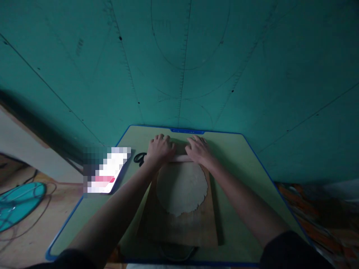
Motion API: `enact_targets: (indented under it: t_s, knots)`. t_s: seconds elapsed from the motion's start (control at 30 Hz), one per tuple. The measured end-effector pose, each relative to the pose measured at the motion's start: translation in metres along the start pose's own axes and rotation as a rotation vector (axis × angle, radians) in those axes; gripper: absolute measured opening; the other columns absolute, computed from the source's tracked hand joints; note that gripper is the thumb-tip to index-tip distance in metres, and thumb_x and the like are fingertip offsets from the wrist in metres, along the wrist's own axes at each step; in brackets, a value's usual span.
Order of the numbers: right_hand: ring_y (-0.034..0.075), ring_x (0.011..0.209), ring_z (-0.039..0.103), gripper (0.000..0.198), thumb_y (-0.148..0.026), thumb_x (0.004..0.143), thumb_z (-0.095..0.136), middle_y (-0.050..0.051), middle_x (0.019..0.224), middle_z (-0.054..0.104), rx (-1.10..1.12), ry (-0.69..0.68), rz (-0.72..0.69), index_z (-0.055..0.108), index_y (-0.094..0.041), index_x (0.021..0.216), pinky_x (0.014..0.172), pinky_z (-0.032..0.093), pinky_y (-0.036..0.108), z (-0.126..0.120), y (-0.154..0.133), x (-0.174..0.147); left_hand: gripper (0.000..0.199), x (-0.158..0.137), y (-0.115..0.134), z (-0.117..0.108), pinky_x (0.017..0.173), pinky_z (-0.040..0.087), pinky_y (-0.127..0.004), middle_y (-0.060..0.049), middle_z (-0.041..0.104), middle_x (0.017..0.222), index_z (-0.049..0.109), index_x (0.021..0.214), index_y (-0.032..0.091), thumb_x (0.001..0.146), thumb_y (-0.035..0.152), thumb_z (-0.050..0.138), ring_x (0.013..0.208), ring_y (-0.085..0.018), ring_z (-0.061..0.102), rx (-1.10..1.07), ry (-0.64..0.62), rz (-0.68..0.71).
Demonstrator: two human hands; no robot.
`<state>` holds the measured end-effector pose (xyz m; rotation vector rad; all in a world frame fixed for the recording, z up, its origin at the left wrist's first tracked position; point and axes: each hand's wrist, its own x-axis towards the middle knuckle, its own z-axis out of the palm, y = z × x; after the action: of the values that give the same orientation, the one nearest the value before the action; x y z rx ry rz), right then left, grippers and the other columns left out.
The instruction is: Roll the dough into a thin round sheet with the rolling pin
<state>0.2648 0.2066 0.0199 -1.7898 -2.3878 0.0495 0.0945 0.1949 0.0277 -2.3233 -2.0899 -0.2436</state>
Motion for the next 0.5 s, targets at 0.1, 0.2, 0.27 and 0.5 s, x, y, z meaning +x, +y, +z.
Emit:
enact_targets:
  t_s: [0.1,0.2,0.27,0.5]
  knots:
    - [0.028,0.120,0.054,0.042,-0.027,0.092,0.040,0.014,0.132,0.060,0.007,-0.003,0.034,0.062,-0.017,0.126,0.104,0.037,0.042,-0.001,-0.001,0.003,0.044,0.002,0.000,-0.001,0.090,0.046,-0.042,-0.017,0.063,0.119,0.062,0.119,0.013,0.096,0.039,0.036,0.112,-0.032,0.058,0.001,0.006,-0.009]
    - [0.028,0.116,0.055,0.040,-0.029,0.092,0.041,0.014,0.128,0.061,-0.028,0.007,0.021,0.063,-0.017,0.124,0.101,0.037,0.042,-0.001,-0.005,-0.009,0.043,-0.008,0.002,-0.001,0.089,0.046,-0.042,-0.017,0.064,0.117,0.062,0.118,0.014,0.097,0.040,0.036,0.111,-0.032,0.058,0.015,0.016,-0.026]
    - [0.028,0.115,0.056,0.039,-0.030,0.093,0.041,0.013,0.127,0.062,-0.054,0.026,0.018,0.063,-0.019,0.124,0.101,0.037,0.042,0.000,-0.009,-0.022,0.043,-0.020,0.004,-0.001,0.088,0.046,-0.043,-0.018,0.065,0.117,0.062,0.119,0.014,0.097,0.041,0.036,0.111,-0.033,0.058,0.026,0.033,-0.046]
    - [0.027,0.121,0.054,0.041,-0.027,0.097,0.037,0.012,0.135,0.062,-0.075,0.104,0.012,0.063,-0.019,0.128,0.105,0.035,0.041,0.000,-0.023,-0.076,0.042,-0.071,0.012,-0.001,0.096,0.043,-0.047,-0.020,0.063,0.128,0.065,0.116,0.012,0.097,0.036,0.036,0.123,-0.035,0.054,0.052,0.128,-0.022]
